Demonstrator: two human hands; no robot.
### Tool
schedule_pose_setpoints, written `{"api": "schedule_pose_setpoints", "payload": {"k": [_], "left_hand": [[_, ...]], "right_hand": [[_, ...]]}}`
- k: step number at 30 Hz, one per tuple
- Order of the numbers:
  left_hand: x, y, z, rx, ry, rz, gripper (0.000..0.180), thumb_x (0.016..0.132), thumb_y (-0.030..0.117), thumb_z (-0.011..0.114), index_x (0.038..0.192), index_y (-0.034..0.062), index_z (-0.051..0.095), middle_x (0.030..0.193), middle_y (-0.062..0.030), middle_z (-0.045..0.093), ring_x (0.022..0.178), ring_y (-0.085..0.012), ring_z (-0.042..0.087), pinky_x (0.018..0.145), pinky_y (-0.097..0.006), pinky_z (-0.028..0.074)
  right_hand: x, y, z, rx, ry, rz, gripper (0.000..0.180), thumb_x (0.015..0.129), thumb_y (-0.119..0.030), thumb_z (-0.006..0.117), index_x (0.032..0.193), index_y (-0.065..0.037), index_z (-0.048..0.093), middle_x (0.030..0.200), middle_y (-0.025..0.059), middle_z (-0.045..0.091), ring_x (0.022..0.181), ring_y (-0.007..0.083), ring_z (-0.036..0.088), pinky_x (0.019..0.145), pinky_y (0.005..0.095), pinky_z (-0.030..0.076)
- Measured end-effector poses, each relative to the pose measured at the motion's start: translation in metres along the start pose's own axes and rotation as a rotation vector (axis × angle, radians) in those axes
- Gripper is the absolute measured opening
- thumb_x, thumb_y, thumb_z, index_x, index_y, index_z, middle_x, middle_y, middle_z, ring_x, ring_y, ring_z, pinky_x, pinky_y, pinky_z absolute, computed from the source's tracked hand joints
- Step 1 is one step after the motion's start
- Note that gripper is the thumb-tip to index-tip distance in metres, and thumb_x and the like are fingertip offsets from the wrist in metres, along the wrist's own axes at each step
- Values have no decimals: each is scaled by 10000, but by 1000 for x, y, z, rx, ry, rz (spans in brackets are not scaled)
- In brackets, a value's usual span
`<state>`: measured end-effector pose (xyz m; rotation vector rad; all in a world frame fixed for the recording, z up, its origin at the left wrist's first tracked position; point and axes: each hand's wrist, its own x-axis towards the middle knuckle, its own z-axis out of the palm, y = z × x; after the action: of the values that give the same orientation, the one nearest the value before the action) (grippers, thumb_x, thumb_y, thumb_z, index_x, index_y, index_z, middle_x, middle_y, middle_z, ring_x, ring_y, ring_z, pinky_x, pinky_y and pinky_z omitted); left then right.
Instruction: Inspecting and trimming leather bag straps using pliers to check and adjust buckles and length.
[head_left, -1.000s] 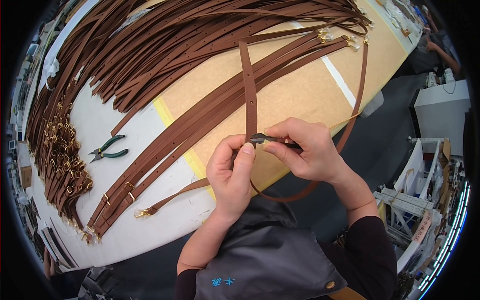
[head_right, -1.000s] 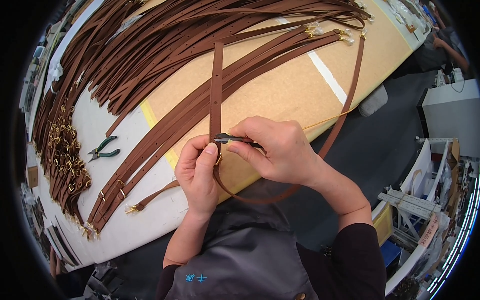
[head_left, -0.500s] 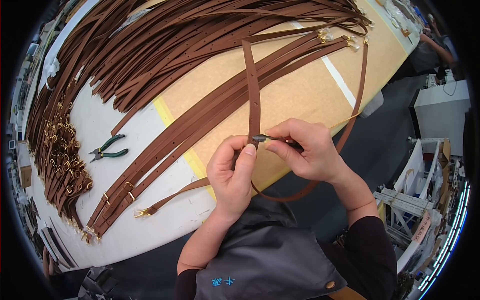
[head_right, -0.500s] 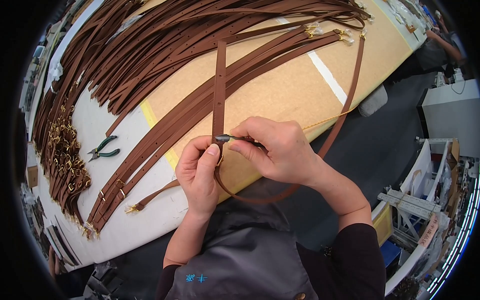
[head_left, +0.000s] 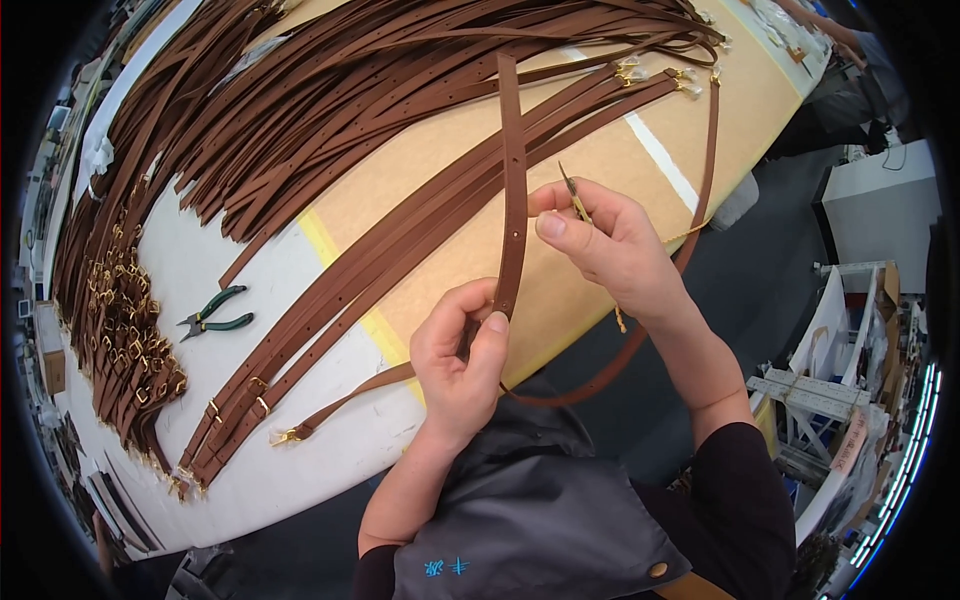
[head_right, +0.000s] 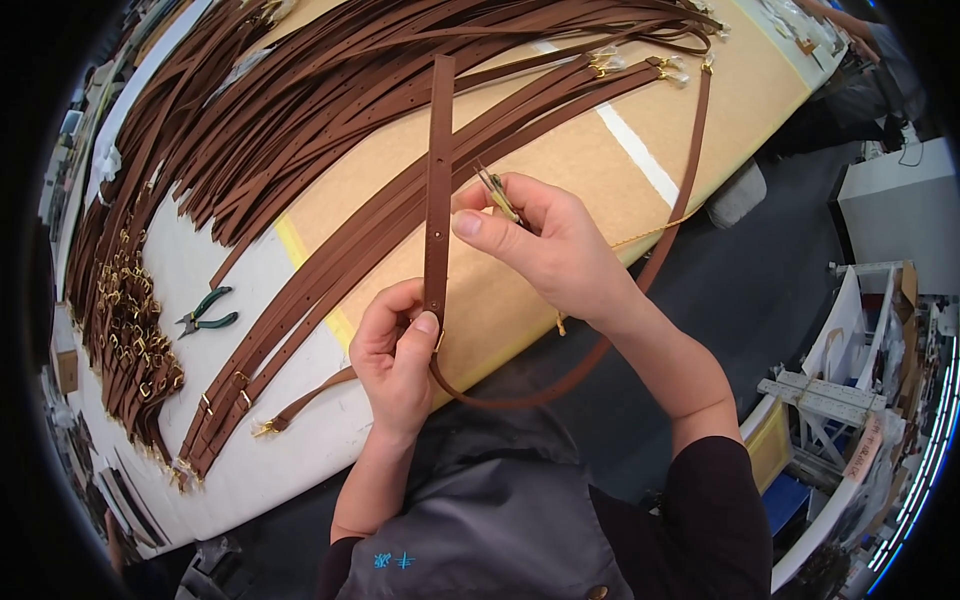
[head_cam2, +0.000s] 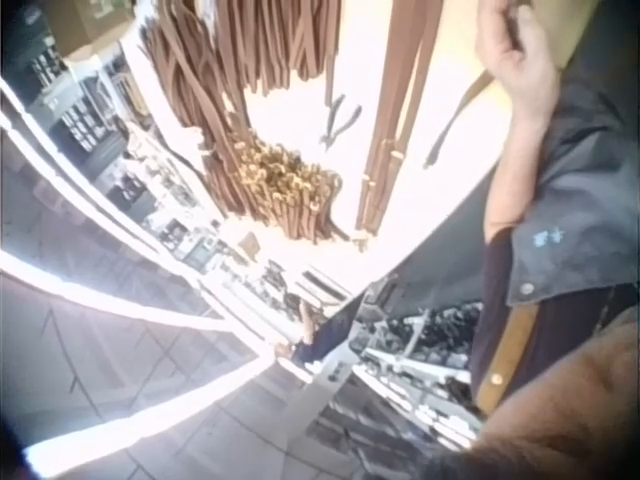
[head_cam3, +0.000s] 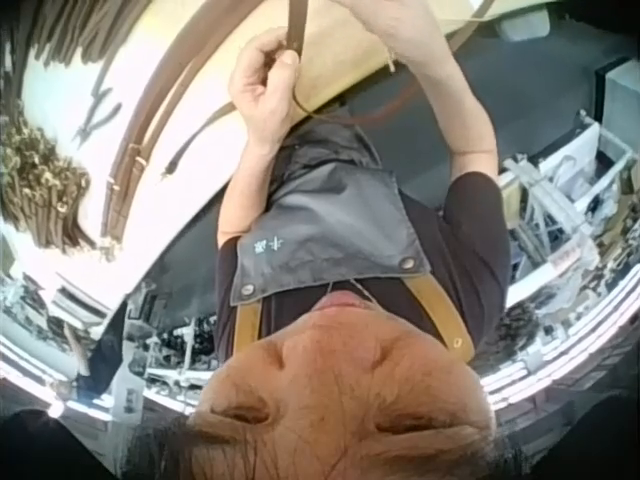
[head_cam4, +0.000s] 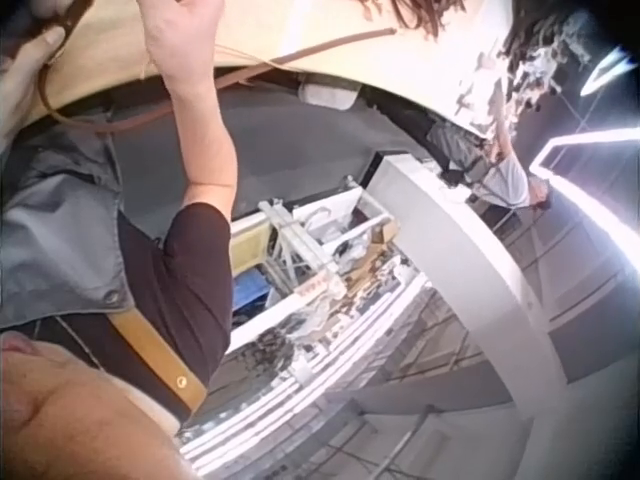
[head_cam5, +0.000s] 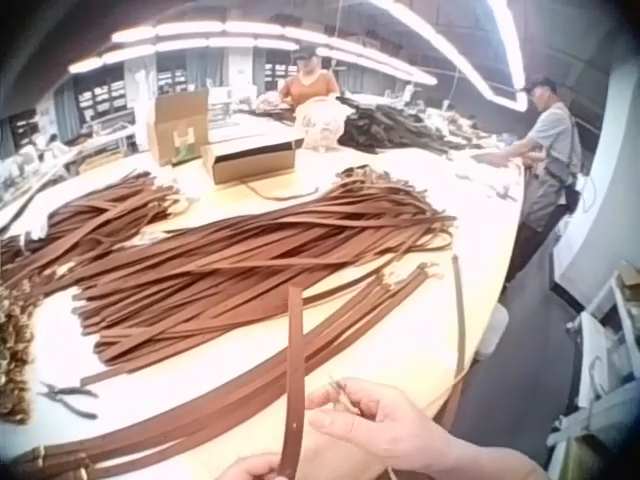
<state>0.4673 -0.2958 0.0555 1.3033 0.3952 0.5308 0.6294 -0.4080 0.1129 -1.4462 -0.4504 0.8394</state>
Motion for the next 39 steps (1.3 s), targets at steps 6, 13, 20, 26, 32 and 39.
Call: {"api": "schedule_pose_setpoints", "payload": {"k": [6,13,20,26,32,39], "left_hand": [[-1,0,-1,62,-112,15,239,918,-38,629,1155,-54,652,922,-9,675,712,-22,526,629,-184,411],[3,-6,8,96,-62,43,278,935,15,713,1200,-40,646,824,23,646,610,18,462,536,-174,346],[2,-1,7,21,-66,-29,305,988,18,675,1279,-50,616,684,66,556,581,16,449,532,-178,341],[2,-1,6,43,-17,0,308,992,15,666,1287,-54,609,683,69,554,582,18,446,533,-176,334],[1,-4,7,54,7,27,305,990,10,667,1286,-47,614,681,71,550,583,20,431,528,-176,321],[1,-5,10,131,17,79,301,985,4,669,1279,-43,622,675,68,545,579,20,403,521,-177,299]], "right_hand": [[3,9,-12,132,-103,83,195,1009,-239,715,1032,-45,718,852,-99,587,754,-25,441,619,178,336],[1,10,-5,62,-138,19,196,998,-226,730,986,-31,706,823,-92,576,739,-7,458,631,201,381],[-13,8,1,-274,-63,-170,275,990,-215,718,1125,-5,601,833,-24,598,771,40,517,697,215,436],[-30,-10,1,-791,-9,-251,314,957,-226,726,1112,-9,561,783,123,674,633,248,683,587,346,523],[-35,-5,3,-908,33,-390,286,940,-189,742,1080,-15,563,778,136,694,672,295,723,591,378,541],[-35,-1,5,-862,42,-417,275,936,-124,775,1074,7,577,731,99,665,616,141,676,563,274,503]]}}
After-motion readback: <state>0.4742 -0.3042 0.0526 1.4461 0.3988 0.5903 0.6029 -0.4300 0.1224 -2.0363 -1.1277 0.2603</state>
